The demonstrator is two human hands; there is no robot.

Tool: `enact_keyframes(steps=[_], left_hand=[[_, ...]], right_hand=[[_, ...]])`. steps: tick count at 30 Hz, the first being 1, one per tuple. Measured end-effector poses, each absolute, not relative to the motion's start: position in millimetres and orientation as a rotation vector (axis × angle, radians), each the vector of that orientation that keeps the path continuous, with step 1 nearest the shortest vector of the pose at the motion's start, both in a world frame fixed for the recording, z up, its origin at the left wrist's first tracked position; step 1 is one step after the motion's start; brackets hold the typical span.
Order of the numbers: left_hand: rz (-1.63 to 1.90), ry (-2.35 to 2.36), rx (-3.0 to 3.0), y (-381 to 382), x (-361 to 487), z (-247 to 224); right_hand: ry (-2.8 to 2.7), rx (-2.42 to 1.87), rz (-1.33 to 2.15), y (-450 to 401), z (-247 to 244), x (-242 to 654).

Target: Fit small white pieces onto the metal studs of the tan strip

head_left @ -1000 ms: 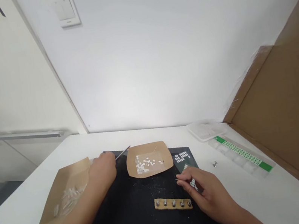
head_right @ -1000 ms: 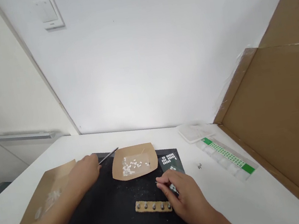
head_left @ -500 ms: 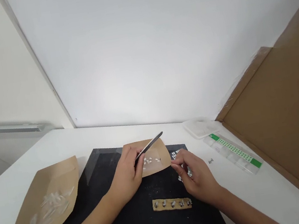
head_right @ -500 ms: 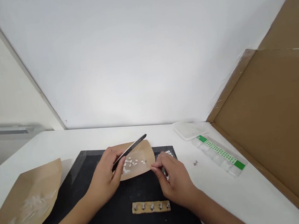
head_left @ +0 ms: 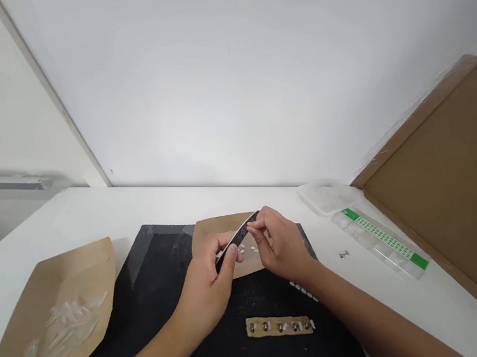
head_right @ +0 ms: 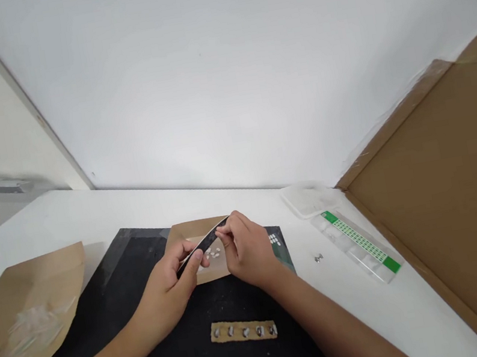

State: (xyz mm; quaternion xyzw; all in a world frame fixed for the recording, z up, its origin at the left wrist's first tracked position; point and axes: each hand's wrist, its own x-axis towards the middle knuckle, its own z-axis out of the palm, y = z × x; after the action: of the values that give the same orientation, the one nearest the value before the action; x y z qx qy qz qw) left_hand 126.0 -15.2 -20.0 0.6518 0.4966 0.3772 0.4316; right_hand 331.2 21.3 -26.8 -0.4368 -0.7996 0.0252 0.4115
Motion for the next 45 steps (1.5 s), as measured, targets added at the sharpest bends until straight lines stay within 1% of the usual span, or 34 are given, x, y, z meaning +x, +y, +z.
enact_keyframes(steps=[7, 13, 18, 24, 31, 35, 41, 45], left_hand=[[0.890, 1.218, 1.777, -17.2, 119.6, -11.5], [0.815, 1.192, 1.588, -22.1, 121.6, -9.5], [0.754, 1.139, 1.556, -19.6, 118.6, -5.0], [0.920, 1.176, 1.815, -12.7, 118.1, -5.7], [0.956, 1.138, 1.737, -12.1, 119.9, -11.6], [1.035, 1.097, 1.756, -15.8, 121.4, -9.3], [1.126, 1.201, 1.746, -16.0, 122.8, -15.6], [1.164, 1.201, 1.883, -18.1, 121.9, -16.0]], right_hand=[[-1.944, -1.124, 0.079, 15.5, -20.5, 326.5], [-1.913, -1.140, 0.121, 7.0, -21.3, 319.2], [-1.907, -1.187, 0.163, 1.0, -25.0, 316.3], [-1.965, -1.113, 0.152, -2.0, -21.3, 310.4], [-1.939, -1.054, 0.033, 5.1, -24.1, 317.2], [-1.892, -1.064, -0.039, 6.2, -24.0, 319.0], [-2.014, -1.115, -0.053, 6.5, -15.6, 315.9], [-1.962, -1.085, 0.006, 5.0, -10.2, 319.4]])
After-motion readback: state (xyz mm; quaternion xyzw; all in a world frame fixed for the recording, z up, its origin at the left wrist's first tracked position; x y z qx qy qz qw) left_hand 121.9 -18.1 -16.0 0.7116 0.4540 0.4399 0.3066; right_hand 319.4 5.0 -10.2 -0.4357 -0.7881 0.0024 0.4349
